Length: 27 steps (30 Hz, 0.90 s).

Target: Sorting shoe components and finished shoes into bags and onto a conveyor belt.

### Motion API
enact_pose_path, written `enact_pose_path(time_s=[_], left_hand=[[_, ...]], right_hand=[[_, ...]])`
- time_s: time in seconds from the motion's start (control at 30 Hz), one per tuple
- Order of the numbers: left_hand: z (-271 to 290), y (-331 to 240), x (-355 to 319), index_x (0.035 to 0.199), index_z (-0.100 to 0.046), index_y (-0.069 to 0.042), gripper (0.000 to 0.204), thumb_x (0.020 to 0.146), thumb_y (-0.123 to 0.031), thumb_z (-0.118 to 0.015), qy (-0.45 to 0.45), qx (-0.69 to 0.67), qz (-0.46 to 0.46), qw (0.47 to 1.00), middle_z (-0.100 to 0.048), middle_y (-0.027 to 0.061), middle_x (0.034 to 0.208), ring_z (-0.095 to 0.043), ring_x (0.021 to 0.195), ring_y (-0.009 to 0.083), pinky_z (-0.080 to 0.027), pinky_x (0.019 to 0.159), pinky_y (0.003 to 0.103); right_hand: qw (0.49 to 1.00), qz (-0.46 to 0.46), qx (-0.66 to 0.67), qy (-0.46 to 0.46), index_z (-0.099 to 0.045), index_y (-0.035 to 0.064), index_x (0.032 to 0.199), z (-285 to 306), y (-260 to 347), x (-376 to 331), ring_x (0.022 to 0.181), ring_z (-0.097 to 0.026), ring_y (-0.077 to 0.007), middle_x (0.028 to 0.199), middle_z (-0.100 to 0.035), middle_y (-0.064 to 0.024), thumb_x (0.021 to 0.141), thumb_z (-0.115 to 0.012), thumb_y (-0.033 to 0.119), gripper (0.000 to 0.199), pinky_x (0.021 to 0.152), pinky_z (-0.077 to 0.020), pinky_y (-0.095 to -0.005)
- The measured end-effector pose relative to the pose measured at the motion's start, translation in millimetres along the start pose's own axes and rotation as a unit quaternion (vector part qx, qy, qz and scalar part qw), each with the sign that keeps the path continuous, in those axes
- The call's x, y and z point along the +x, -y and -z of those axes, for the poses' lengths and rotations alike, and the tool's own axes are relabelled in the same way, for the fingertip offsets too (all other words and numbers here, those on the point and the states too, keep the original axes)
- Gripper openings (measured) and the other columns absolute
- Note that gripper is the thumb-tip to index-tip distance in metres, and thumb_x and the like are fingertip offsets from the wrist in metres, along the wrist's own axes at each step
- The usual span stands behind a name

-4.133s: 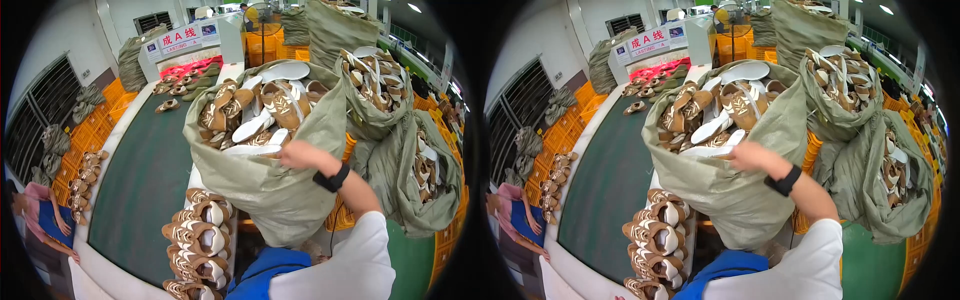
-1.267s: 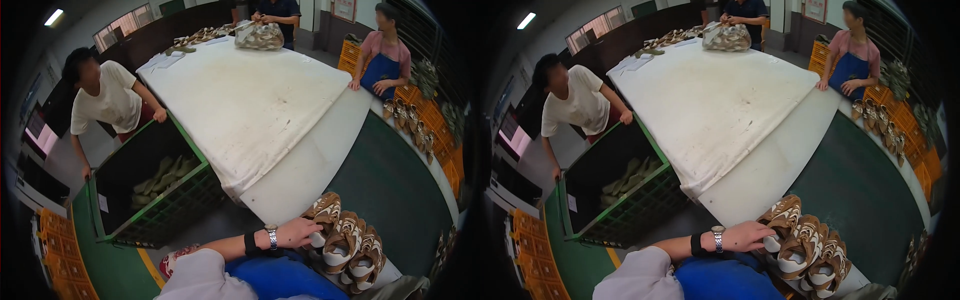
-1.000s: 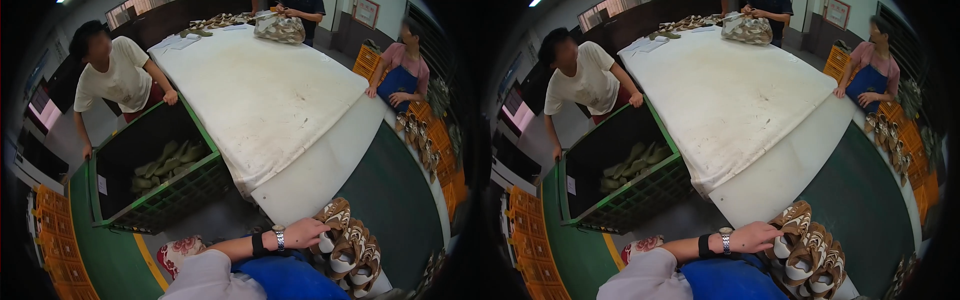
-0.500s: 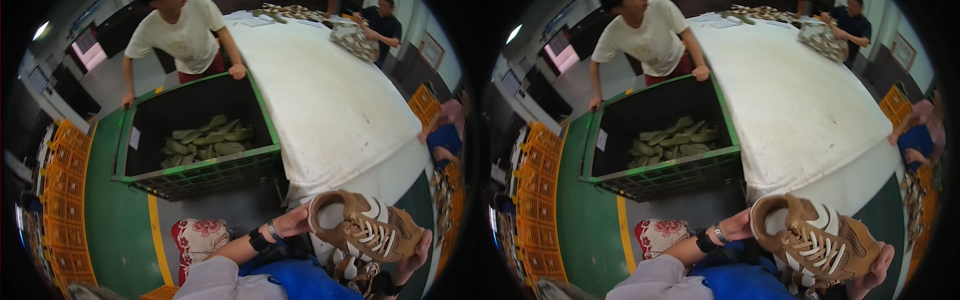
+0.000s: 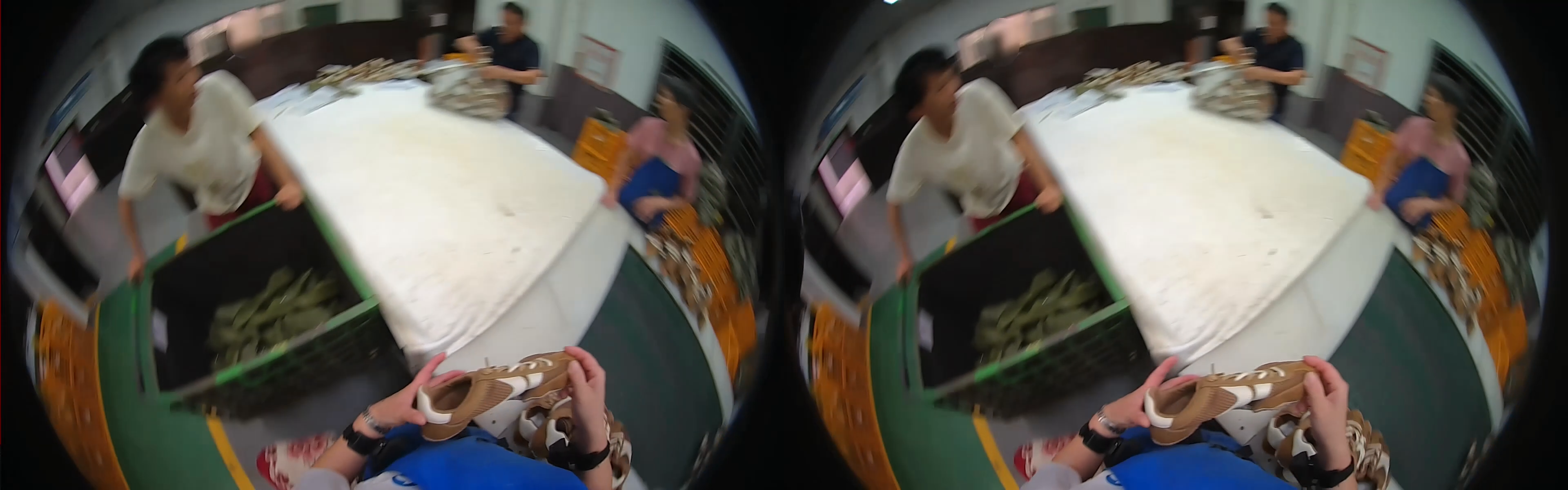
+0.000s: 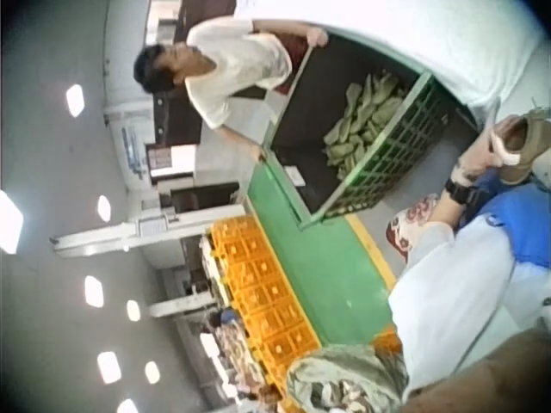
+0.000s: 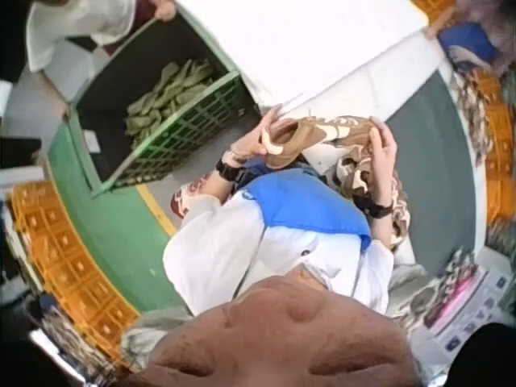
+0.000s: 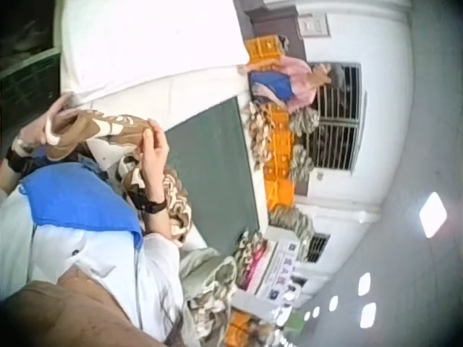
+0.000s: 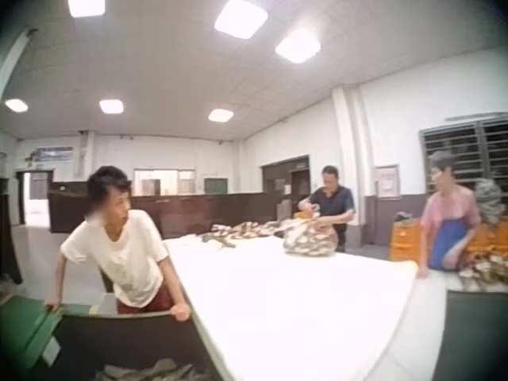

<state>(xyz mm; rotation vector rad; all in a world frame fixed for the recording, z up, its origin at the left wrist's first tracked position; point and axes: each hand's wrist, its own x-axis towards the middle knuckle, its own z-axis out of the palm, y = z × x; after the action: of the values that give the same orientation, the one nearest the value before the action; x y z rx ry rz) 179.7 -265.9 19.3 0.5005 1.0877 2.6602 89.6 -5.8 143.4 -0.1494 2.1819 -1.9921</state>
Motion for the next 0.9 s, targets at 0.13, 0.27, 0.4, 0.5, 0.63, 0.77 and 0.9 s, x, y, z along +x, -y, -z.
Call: enact_pose_path(time_s=[0.13, 0.27, 0.4, 0.5, 0.63, 0.77, 0.9], left_hand=[[2.5, 2.5, 50.7, 0.139, -0.008, -0.017, 0.104, 0.065, -0.036, -0.077, -0.027, -0.009, 0.052, 0.998, -0.029, 0.0204, 0.136, -0.031, 0.126, 0.031, -0.027, 0.103, 0.043], [-1.4, 9.6, 98.4, 0.131, -0.02, -0.014, 0.079, 0.073, -0.035, -0.07, 0.021, -0.038, 0.18, 0.983, -0.038, 0.017, 0.129, -0.047, 0.113, 0.0283, -0.043, 0.091, 0.042], [-10.6, 21.1, 117.8, 0.127, -0.026, -0.012, 0.06, 0.083, -0.039, -0.058, 0.025, -0.095, 0.235, 0.967, -0.046, 0.0152, 0.119, -0.054, 0.104, 0.0282, -0.052, 0.075, 0.046], [-11.1, 29.8, 128.2, 0.127, -0.032, -0.011, 0.055, 0.086, -0.043, -0.051, 0.008, -0.091, 0.326, 0.941, -0.046, 0.014, 0.121, -0.055, 0.103, 0.0258, -0.054, 0.072, 0.043], [-2.8, 38.4, 141.0, 0.133, -0.03, -0.011, 0.054, 0.09, -0.042, -0.043, 0.048, -0.083, 0.386, 0.918, -0.041, 0.0117, 0.128, -0.048, 0.111, 0.0211, -0.046, 0.087, 0.038], [-17.2, 12.6, 151.9, 0.139, -0.016, -0.015, 0.078, 0.081, -0.045, -0.058, 0.118, -0.031, 0.281, 0.952, -0.036, 0.0112, 0.132, -0.041, 0.118, 0.0224, -0.036, 0.097, 0.036], [-16.0, 6.3, 167.8, 0.138, -0.017, -0.01, 0.085, 0.074, -0.035, -0.066, 0.051, 0.064, 0.279, 0.957, -0.037, 0.0125, 0.13, -0.037, 0.12, 0.0233, -0.034, 0.099, 0.036]], right_hand=[[0.991, 0.014, 0.062, -0.118, -0.05, -0.0032, 0.114, 36.1, -22.4, -37.3, 0.053, -0.049, -0.0053, 0.08, -0.057, -0.0044, 0.085, -0.05, 0.008, 0.031, 0.048, -0.0432, -0.0192], [0.976, 0.047, 0.086, -0.196, -0.046, -0.0013, 0.121, 51.3, -19.8, -76.8, 0.059, -0.051, -0.0056, 0.085, -0.058, -0.0046, 0.082, -0.053, 0.005, 0.04, 0.052, -0.043, -0.0184], [0.946, 0.095, -0.118, -0.288, -0.052, 0.0008, 0.114, 69.6, -19.6, -87.2, 0.069, -0.049, -0.0056, 0.078, -0.051, 0.0009, 0.077, -0.057, 0.003, 0.038, 0.059, -0.04, -0.0185], [0.897, 0.17, -0.244, -0.327, -0.056, -0.0002, 0.107, 88.4, -33.8, -93.6, 0.073, -0.049, -0.0065, 0.078, -0.051, 0.0011, 0.078, -0.057, 0.004, 0.029, 0.065, -0.041, -0.0204], [0.941, 0.105, -0.032, -0.32, -0.057, -0.0025, 0.101, 79.2, -32.1, -97.8, 0.078, -0.05, -0.0084, 0.084, -0.055, -0.0017, 0.083, -0.053, 0.007, 0.021, 0.072, -0.0417, -0.0233], [0.927, 0.085, -0.038, -0.363, -0.056, -0.0005, 0.083, 84.0, -47.8, -69.6, 0.064, -0.045, -0.0035, 0.069, -0.053, 0.0024, 0.09, -0.049, 0.02, 0.022, 0.056, -0.038, -0.0204], [0.934, 0.099, 0.038, -0.341, -0.057, -0.0031, 0.087, 84.5, -53.0, -42.3, 0.067, -0.048, -0.0038, 0.074, -0.057, 0.0004, 0.094, -0.041, 0.025, 0.033, 0.061, -0.0398, -0.0202]])
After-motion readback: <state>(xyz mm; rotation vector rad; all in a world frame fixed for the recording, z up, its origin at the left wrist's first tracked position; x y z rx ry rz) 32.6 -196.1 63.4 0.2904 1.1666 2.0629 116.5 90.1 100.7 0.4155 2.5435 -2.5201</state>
